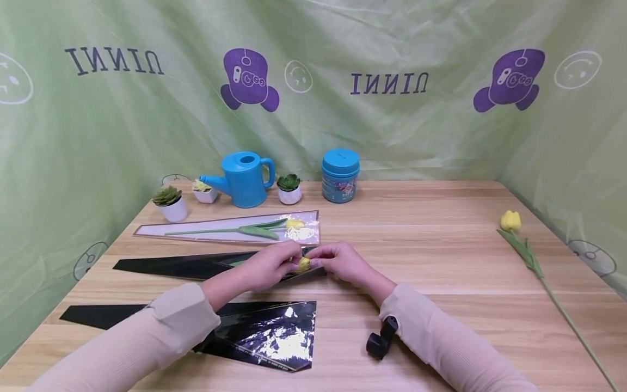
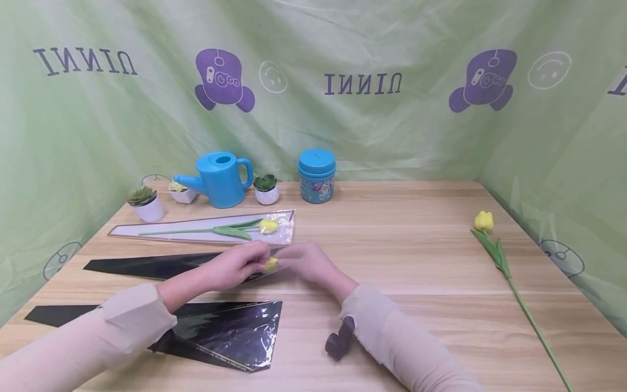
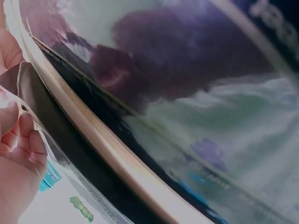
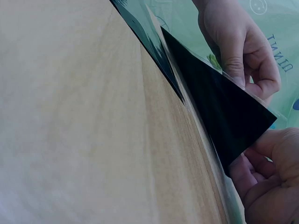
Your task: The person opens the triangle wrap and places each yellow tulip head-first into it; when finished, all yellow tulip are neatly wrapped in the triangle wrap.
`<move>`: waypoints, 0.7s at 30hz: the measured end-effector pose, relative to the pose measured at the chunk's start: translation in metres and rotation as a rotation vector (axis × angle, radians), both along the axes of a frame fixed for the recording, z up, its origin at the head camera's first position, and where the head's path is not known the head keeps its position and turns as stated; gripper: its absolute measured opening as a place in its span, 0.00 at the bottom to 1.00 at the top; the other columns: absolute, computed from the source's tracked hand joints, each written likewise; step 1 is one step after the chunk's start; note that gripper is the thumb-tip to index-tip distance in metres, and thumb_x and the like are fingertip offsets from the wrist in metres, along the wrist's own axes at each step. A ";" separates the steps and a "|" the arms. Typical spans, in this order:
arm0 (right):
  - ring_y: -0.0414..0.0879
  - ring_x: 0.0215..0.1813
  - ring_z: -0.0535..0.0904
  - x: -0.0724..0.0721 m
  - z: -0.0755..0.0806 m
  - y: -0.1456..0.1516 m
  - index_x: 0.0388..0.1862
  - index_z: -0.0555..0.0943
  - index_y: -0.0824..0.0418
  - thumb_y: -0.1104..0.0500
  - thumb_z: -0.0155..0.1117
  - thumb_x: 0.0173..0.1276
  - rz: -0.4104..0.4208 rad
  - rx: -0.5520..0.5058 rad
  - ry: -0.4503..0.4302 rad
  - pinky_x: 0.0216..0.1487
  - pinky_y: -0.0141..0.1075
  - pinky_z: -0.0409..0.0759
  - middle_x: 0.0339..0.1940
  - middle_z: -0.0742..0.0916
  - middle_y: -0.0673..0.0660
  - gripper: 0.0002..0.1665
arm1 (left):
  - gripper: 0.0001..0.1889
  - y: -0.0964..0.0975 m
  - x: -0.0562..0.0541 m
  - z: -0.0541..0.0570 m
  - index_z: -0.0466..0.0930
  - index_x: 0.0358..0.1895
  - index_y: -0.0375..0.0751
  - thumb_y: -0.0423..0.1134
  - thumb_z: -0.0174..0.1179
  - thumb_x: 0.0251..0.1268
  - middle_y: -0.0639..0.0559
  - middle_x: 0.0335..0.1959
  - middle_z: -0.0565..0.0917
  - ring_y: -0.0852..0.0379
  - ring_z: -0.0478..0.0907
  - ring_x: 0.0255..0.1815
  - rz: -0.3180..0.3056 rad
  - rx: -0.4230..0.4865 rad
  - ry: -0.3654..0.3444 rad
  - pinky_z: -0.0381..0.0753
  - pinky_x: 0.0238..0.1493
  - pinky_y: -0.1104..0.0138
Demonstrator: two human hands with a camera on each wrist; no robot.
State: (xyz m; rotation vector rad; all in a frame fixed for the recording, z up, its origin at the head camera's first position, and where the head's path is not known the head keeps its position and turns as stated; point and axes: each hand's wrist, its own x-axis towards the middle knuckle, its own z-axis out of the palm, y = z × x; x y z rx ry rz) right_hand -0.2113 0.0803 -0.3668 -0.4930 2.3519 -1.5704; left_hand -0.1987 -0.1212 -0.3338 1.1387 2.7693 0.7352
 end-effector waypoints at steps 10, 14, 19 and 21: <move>0.43 0.42 0.78 0.002 0.008 0.029 0.51 0.80 0.60 0.60 0.63 0.61 -0.017 0.088 -0.007 0.45 0.36 0.76 0.46 0.84 0.56 0.18 | 0.06 -0.001 0.002 -0.001 0.71 0.33 0.46 0.36 0.60 0.62 0.54 0.37 0.72 0.58 0.71 0.36 0.054 -0.002 0.001 0.73 0.38 0.66; 0.50 0.53 0.76 0.003 0.013 0.066 0.53 0.78 0.61 0.59 0.63 0.61 -0.082 0.134 0.031 0.57 0.45 0.71 0.50 0.83 0.58 0.20 | 0.08 -0.003 0.013 0.002 0.72 0.41 0.44 0.38 0.61 0.61 0.53 0.43 0.73 0.55 0.74 0.43 0.096 0.004 -0.022 0.75 0.45 0.61; 0.42 0.45 0.78 0.011 0.021 0.122 0.54 0.75 0.70 0.59 0.62 0.63 -0.137 0.157 0.077 0.49 0.36 0.74 0.48 0.82 0.64 0.23 | 0.17 -0.009 0.037 0.011 0.71 0.52 0.43 0.39 0.61 0.61 0.51 0.49 0.74 0.55 0.74 0.44 0.092 0.043 -0.069 0.75 0.44 0.61; 0.37 0.42 0.77 0.015 0.023 0.142 0.54 0.74 0.72 0.58 0.62 0.63 -0.156 0.177 0.085 0.45 0.32 0.75 0.47 0.82 0.65 0.24 | 0.20 -0.012 0.050 0.015 0.69 0.56 0.44 0.39 0.61 0.61 0.50 0.50 0.74 0.56 0.74 0.44 0.079 0.065 -0.123 0.75 0.44 0.62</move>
